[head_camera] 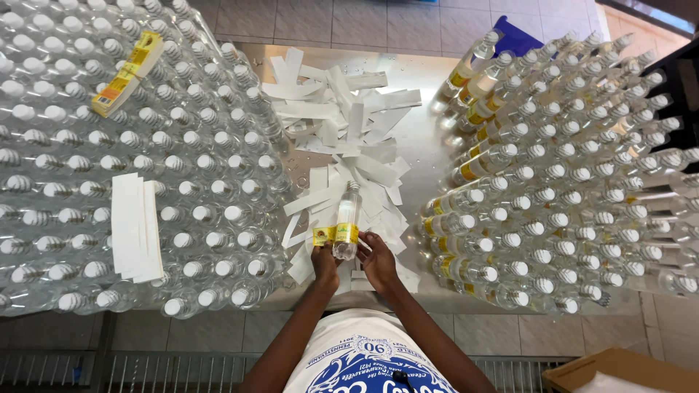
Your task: The person picks up clear plastic bottles from a large stack on the left, applies a yellow label to the center of each bottle, and places the labeled bottle into a stack on the right. The person repeats this process continuously, handling bottles and labels by hand.
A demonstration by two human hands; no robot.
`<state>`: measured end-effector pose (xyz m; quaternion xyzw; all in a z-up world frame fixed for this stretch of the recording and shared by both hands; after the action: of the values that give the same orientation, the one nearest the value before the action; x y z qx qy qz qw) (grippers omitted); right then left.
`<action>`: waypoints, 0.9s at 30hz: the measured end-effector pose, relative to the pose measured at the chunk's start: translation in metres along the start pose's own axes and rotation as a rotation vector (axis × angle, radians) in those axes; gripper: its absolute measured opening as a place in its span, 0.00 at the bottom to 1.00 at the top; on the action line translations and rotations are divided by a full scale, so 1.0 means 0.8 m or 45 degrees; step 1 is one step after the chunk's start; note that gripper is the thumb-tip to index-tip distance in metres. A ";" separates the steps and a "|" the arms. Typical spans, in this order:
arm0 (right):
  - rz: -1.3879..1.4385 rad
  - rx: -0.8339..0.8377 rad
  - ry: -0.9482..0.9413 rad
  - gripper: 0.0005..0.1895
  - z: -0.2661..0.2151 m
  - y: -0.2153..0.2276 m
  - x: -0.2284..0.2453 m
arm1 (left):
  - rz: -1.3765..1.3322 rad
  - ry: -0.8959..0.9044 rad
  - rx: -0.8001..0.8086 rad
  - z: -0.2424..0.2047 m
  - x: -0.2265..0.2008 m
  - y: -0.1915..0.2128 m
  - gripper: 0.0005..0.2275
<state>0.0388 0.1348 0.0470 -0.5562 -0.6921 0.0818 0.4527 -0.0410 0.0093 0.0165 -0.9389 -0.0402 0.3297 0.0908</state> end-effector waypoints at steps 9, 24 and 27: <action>0.242 0.203 -0.202 0.05 0.043 0.019 -0.016 | 0.232 -0.206 0.031 -0.036 -0.043 -0.004 0.13; 0.367 0.170 -0.176 0.06 0.018 0.001 -0.004 | 0.945 -1.011 -0.128 -0.086 -0.089 -0.015 0.39; 0.354 0.174 -0.166 0.06 0.036 0.023 -0.016 | 0.772 -0.871 0.272 -0.082 -0.087 -0.046 0.21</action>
<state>0.0305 0.1423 0.0120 -0.6080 -0.6292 0.2267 0.4278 -0.0549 0.0269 0.1165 -0.7311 0.2426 0.6340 0.0681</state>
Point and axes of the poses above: each hand's wrist, its own z-axis towards the middle knuckle, its own y-axis out of the back of the hand, x = y × z, the point moved 6 cm from there along z, towards the middle knuckle, and after that the axes turned 2 degrees about x, right-handed, at the moved point
